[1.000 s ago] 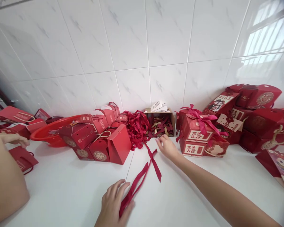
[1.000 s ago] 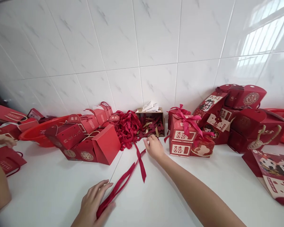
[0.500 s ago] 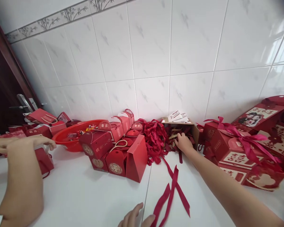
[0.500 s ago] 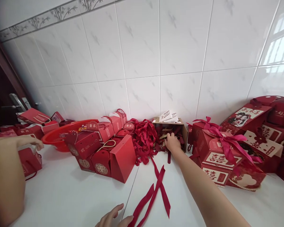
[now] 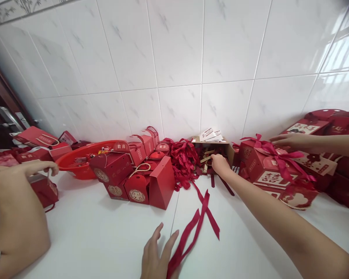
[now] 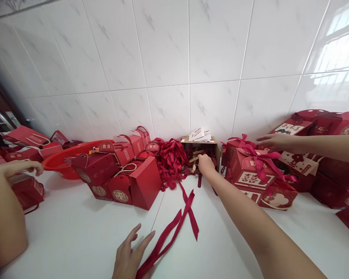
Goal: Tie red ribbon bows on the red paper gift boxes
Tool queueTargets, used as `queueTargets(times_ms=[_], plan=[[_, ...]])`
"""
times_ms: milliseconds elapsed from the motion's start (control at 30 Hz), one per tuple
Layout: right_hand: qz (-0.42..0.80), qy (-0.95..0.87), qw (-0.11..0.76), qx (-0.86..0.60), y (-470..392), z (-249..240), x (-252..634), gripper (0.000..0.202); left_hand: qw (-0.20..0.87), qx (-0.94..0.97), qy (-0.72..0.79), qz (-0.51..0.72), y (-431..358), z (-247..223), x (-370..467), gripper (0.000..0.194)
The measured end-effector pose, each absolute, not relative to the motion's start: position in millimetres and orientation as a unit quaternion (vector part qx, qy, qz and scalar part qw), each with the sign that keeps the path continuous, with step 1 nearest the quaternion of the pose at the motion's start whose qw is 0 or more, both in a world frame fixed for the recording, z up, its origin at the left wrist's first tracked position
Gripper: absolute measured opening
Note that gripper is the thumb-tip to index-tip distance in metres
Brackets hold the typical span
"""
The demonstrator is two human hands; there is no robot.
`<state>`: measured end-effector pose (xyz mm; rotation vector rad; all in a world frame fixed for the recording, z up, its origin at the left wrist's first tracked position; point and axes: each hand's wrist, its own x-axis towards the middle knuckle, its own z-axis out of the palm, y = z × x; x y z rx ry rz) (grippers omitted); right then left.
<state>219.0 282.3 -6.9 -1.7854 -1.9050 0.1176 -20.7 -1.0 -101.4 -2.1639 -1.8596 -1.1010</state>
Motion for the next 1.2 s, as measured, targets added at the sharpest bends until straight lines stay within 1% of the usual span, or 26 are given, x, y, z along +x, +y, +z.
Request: queueTargets(times_ms=[100, 133, 200, 300, 333, 367, 467, 533, 600, 667, 767, 833, 967, 1200], plan=[[0.048, -0.717, 0.341, -0.606, 258.5, 12.4, 220.0, 0.013, 0.006, -0.697, -0.602, -0.39, -4.4, -94.0, -19.0, 0.052], [0.05, -0.723, 0.368, -0.582, 247.4, 18.7, 220.7, 0.013, -0.003, -0.692, -0.601, -0.401, -6.0, -89.3, -19.6, 0.052], [0.056, -0.738, 0.415, -0.53, 220.2, 29.9, 223.6, 0.021, -0.01, -0.679, -0.602, -0.421, -9.4, -73.7, -22.9, 0.053], [0.077, -0.76, 0.46, -0.453, 172.0, 43.1, 233.4, 0.02, -0.005, -0.682, -0.606, -0.409, -12.9, -29.2, -27.8, 0.055], [0.093, -0.769, 0.474, -0.417, 155.9, 47.0, 237.7, 0.019, 0.001, -0.703, -0.591, -0.395, -13.0, -9.2, -27.3, 0.049], [0.142, -0.784, 0.496, -0.346, 140.8, 50.9, 242.2, 0.019, 0.019, -0.712, -0.574, -0.404, -12.4, 12.5, -24.8, 0.041], [0.28, -0.796, 0.51, -0.167, 104.3, 62.6, 253.5, 0.018, 0.064, -0.752, -0.484, -0.443, -6.9, 76.6, -3.9, 0.021], [0.34, -0.788, 0.507, -0.084, 87.9, 70.0, 257.4, 0.02, 0.061, -0.771, -0.431, -0.465, -2.0, 108.9, 18.1, 0.013], [0.369, -0.786, 0.495, -0.024, 76.7, 76.1, 258.8, 0.023, 0.034, -0.786, -0.399, -0.472, 1.4, 127.8, 40.0, 0.011], [0.372, -0.79, 0.486, 0.011, 69.2, 80.3, 259.5, 0.025, 0.0, -0.807, -0.374, -0.456, 2.5, 134.4, 56.6, 0.011], [0.364, -0.797, 0.481, 0.025, 61.8, 83.2, 261.6, 0.027, -0.042, -0.844, -0.33, -0.42, 1.6, 131.9, 67.9, 0.021], [0.371, -0.801, 0.468, 0.027, 58.5, 83.1, 263.3, 0.027, -0.049, -0.86, -0.302, -0.409, 1.3, 129.2, 69.1, 0.025], [0.407, -0.786, 0.464, 0.034, 55.2, 80.2, 263.3, 0.025, -0.024, -0.863, -0.269, -0.427, 5.3, 129.5, 69.1, 0.018], [0.428, -0.732, 0.53, -0.019, 54.5, 73.2, 253.5, 0.012, 0.027, -0.848, -0.252, -0.465, 25.0, 128.4, 71.5, 0.012]])
